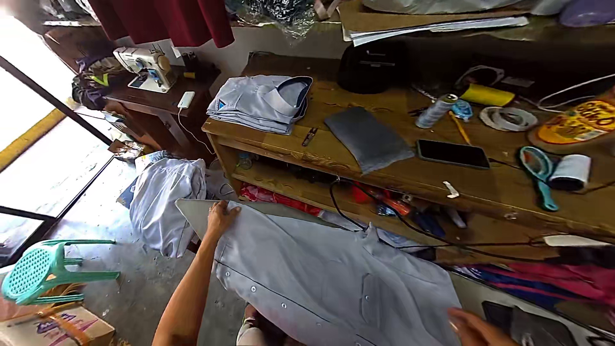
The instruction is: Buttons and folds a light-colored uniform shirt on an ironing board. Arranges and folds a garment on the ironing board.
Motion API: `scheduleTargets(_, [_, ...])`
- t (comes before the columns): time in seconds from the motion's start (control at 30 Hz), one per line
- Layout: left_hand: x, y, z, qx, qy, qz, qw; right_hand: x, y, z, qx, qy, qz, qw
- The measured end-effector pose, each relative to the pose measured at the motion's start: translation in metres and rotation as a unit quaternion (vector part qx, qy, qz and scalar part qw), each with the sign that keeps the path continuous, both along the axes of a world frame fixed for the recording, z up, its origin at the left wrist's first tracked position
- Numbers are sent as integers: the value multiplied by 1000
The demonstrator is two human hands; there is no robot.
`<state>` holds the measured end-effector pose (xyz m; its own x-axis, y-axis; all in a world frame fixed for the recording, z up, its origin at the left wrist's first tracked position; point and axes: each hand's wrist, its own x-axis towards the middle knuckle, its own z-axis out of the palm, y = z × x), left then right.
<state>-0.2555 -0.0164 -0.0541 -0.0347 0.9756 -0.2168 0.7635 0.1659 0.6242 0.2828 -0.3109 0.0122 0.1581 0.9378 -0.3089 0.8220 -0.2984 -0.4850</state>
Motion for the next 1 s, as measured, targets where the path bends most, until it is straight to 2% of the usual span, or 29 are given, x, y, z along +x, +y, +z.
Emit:
scheduleTargets(0.1, [0, -19, 8, -7, -22, -21, 1000, 6, 24, -18, 17, -2, -16, 1000])
scheduleTargets(0.17, [-12, -49, 7, -45, -146, -28, 988, 11, 29, -29, 27, 3, -37, 999])
scheduleTargets(0.23, [-20, -71, 6, -146, -302, -15, 942, 19, 37, -42, 36, 1, -65, 997])
scheduleTargets(0.27, [-20, -75, 6, -183, -335, 6, 924, 23, 43, -50, 43, -5, -80, 996])
scheduleTargets(0.33, [-12, -69, 13, -224, -321, 56, 919, 33, 58, -67, 59, -37, -104, 992])
scheduleTargets(0.4, [-1, -62, 13, -221, -265, 82, 935, 40, 73, -82, 57, -71, -131, 987])
scheduleTargets(0.5, [5, -64, 2, -156, -197, 57, 966, 42, 89, -93, 42, -111, -169, 978])
scheduleTargets(0.6, [1, -75, -2, -68, -133, 60, 987, 37, 92, -94, 30, -105, -198, 974])
scheduleTargets(0.7, [-11, -84, 20, 69, -127, 90, 985, 36, 87, -85, 67, -73, -201, 975])
scheduleTargets(0.8, [-20, -73, 74, 163, -186, 70, 966, 34, 75, -42, 208, -16, -215, 954])
scheduleTargets(0.87, [-20, -54, 97, 193, -175, 48, 964, 35, 76, -16, 276, -6, -214, 937])
scheduleTargets(0.93, [-16, -20, 91, 201, -136, 28, 970, 40, 88, -9, 309, -18, -204, 929])
scheduleTargets(1.0, [-9, 17, 63, 183, -107, 18, 977, 43, 108, -17, 292, -41, -202, 934])
